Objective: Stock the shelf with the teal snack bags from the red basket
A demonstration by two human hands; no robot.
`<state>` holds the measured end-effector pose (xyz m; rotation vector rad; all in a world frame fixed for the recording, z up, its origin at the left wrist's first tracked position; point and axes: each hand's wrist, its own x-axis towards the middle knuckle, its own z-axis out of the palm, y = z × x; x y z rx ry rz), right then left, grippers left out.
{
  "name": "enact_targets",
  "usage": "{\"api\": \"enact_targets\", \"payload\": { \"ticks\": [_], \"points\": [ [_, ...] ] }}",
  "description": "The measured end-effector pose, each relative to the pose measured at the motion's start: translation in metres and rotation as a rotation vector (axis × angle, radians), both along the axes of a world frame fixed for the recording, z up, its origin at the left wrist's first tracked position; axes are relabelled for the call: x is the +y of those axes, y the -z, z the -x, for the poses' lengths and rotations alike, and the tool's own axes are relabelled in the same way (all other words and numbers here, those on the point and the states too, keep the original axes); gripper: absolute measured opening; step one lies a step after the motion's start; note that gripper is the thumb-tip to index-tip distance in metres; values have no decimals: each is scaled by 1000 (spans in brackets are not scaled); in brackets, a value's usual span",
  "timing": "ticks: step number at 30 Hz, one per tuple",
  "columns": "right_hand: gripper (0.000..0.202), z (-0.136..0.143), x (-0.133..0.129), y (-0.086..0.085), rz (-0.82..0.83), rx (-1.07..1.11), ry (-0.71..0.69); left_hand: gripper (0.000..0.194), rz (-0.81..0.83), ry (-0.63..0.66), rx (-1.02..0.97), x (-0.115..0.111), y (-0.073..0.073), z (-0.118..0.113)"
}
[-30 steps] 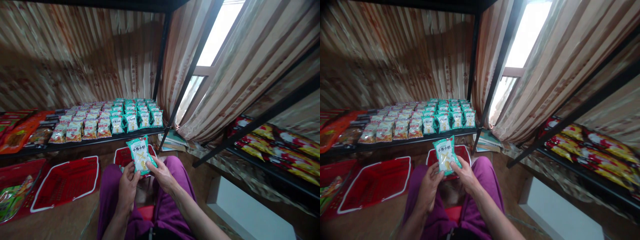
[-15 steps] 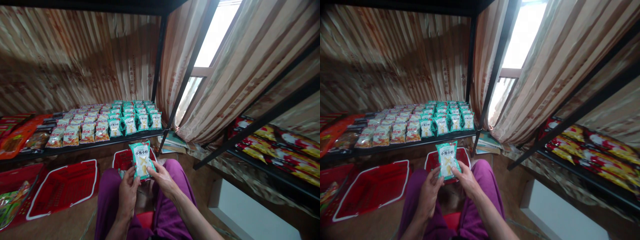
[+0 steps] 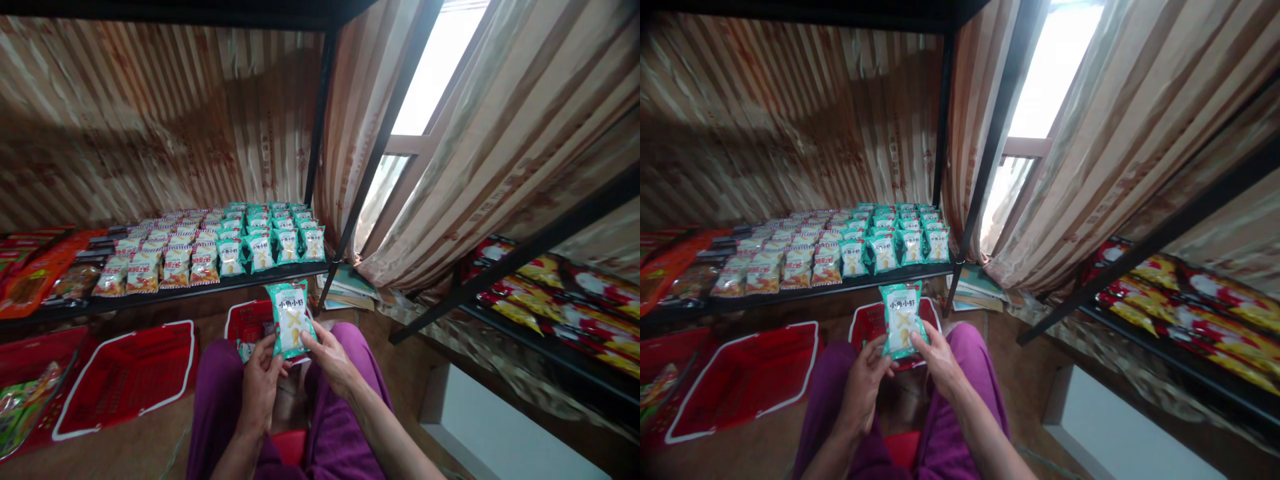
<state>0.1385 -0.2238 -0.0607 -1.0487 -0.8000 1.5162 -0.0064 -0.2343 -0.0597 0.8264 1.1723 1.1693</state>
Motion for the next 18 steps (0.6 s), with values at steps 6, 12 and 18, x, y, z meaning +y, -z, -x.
{"api": "enact_targets", "payload": {
  "ticks": [6, 12, 18],
  "points": [
    [50, -7, 12, -14, 5, 15, 19, 45, -21, -4, -12, 10, -11, -10],
    [46, -10, 17, -17, 52, 22, 54, 47, -19, -8, 9, 13, -12, -15],
    [48, -5, 18, -17, 110, 53, 62, 45, -4, -8, -17, 12, -13, -13]
  ]
}}
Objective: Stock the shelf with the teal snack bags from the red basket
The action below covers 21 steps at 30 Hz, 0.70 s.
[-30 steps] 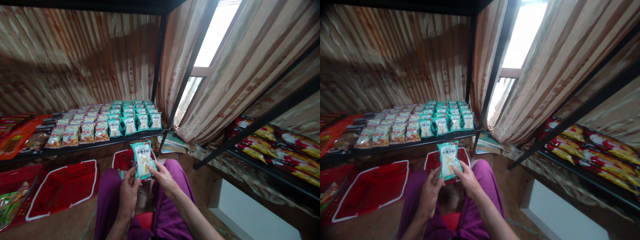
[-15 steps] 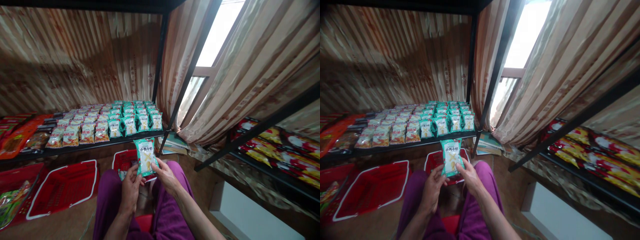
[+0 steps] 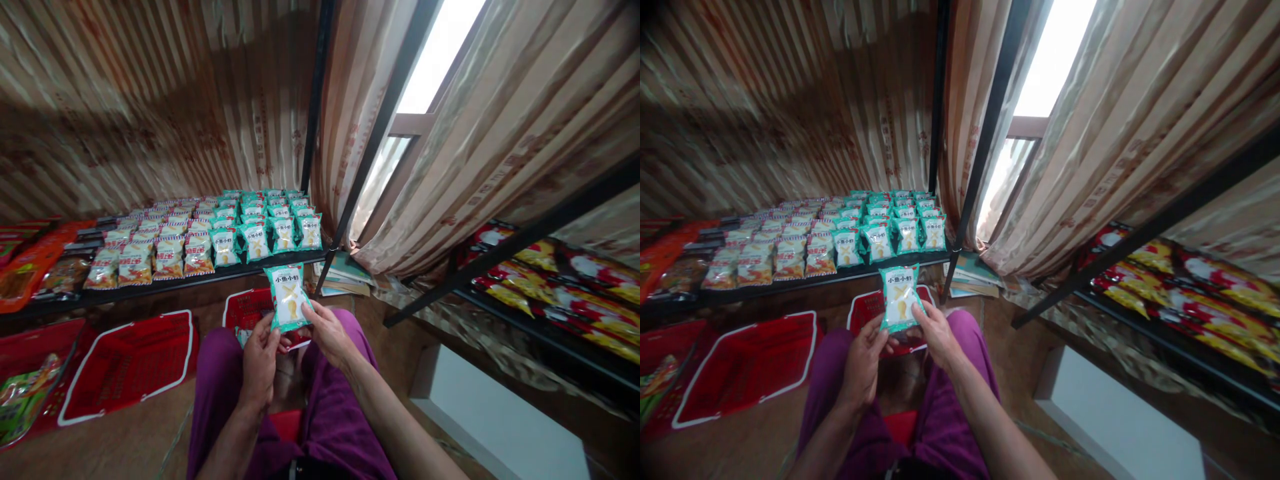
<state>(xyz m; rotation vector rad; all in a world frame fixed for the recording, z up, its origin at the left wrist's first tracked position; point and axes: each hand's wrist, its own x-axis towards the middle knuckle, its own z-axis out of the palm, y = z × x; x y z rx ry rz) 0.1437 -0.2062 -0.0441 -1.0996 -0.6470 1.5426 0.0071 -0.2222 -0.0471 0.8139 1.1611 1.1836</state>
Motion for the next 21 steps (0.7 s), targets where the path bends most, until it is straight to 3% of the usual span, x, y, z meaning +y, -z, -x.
{"api": "enact_targets", "payload": {
  "ticks": [7, 13, 21],
  "points": [
    [51, 0, -5, -9, -50, -30, -56, 46, 27, -28, -43, 1, -1, 1],
    [55, -3, -7, -5, -76, -74, -79, 48, 73, -29, -64, 2, -2, 0],
    [49, -11, 0, 6, -94, -156, -73, 54, 32, -43, 55, 9, 14, -5]
  ]
}}
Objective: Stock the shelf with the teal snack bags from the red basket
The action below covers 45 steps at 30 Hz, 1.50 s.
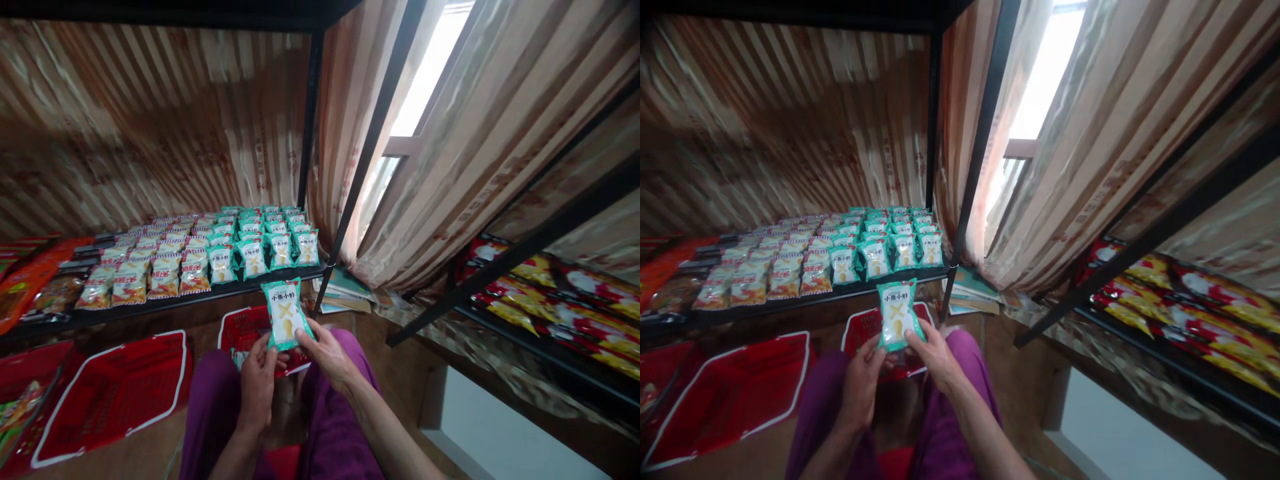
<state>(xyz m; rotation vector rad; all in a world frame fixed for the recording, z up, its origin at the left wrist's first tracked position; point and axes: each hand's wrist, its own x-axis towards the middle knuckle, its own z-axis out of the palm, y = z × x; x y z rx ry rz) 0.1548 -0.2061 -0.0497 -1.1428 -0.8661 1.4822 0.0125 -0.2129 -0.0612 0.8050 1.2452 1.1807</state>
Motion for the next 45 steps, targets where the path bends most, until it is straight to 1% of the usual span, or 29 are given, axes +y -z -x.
{"api": "enact_targets", "payload": {
  "ticks": [5, 9, 11, 14, 17, 20, 23, 25, 27, 31, 37, 41, 45],
  "points": [
    [46, -14, 21, 9, -97, -213, 62, 63, -30, 8, 106, 14, 8, -9],
    [51, -24, 41, 23, -123, -327, 124, 58, -79, -4, 218, 33, 21, -18],
    [50, -27, 52, 31, -142, -345, 153, 56, -96, -10, 249, 46, 30, -22],
    [47, -32, 73, 41, -195, -381, 208, 53, -131, -4, 242, 70, 43, -29],
    [47, -39, 101, 48, -230, -451, 251, 48, -210, 2, 220, 98, 51, -36],
    [46, -43, 132, 56, -244, -471, 265, 43, -272, -7, 245, 128, 51, -42],
    [47, -45, 162, 65, -276, -445, 331, 38, -330, -40, 338, 156, 46, -48],
    [49, -46, 178, 70, -308, -433, 371, 35, -383, -42, 387, 172, 44, -52],
    [50, -47, 187, 72, -350, -448, 381, 33, -426, -27, 418, 183, 46, -55],
    [49, -48, 193, 74, -410, -581, 376, 33, -463, -22, 466, 196, 61, -60],
    [46, -45, 198, 84, -444, -757, 392, 35, -532, -10, 595, 203, 86, -61],
    [45, -46, 201, 93, -451, -868, 407, 34, -581, 5, 668, 206, 96, -60],
    [45, -46, 201, 100, -465, -955, 429, 36, -646, 6, 759, 206, 102, -61]
  ]
}}
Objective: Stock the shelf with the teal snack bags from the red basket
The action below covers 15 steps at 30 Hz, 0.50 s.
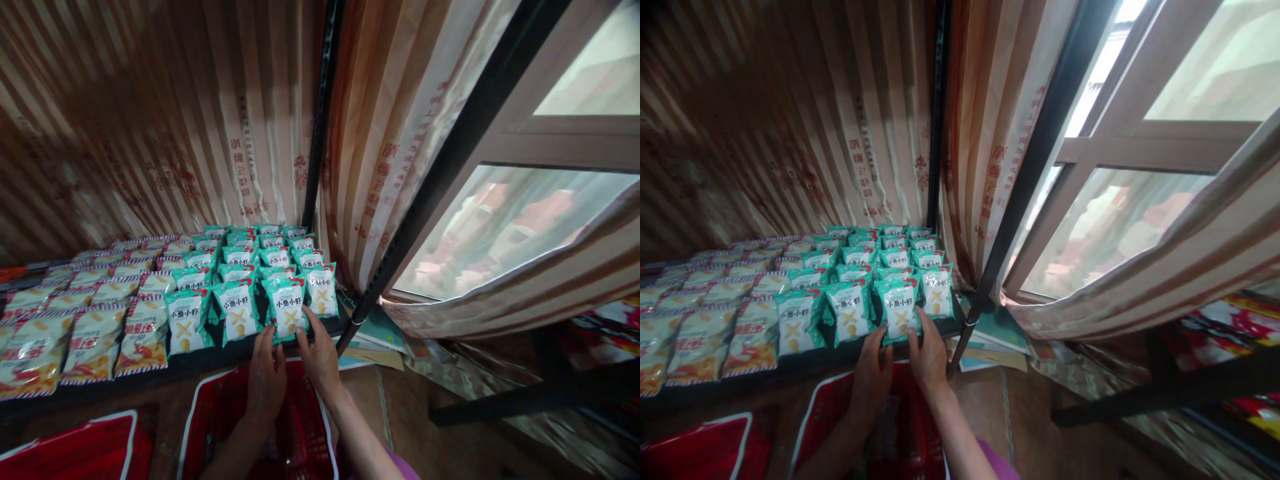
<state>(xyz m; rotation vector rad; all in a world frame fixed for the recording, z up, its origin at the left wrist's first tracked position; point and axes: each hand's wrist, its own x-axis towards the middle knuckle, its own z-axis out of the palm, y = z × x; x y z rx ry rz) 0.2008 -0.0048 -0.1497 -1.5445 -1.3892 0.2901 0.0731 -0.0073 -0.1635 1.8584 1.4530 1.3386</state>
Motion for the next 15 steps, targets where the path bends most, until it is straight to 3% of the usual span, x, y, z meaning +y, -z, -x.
{"api": "enact_targets", "payload": {
  "ticks": [4, 8, 15],
  "points": [
    [44, -2, 1, 5, -20, -92, 28, 42, -78, -30, 106, -3, 1, -3],
    [43, -4, 2, 6, -7, -147, 2, 52, -183, -64, 217, -7, -9, -3],
    [43, -4, -1, 5, -7, -154, -12, 54, -435, -46, 552, -14, -15, -2]
  ]
}}
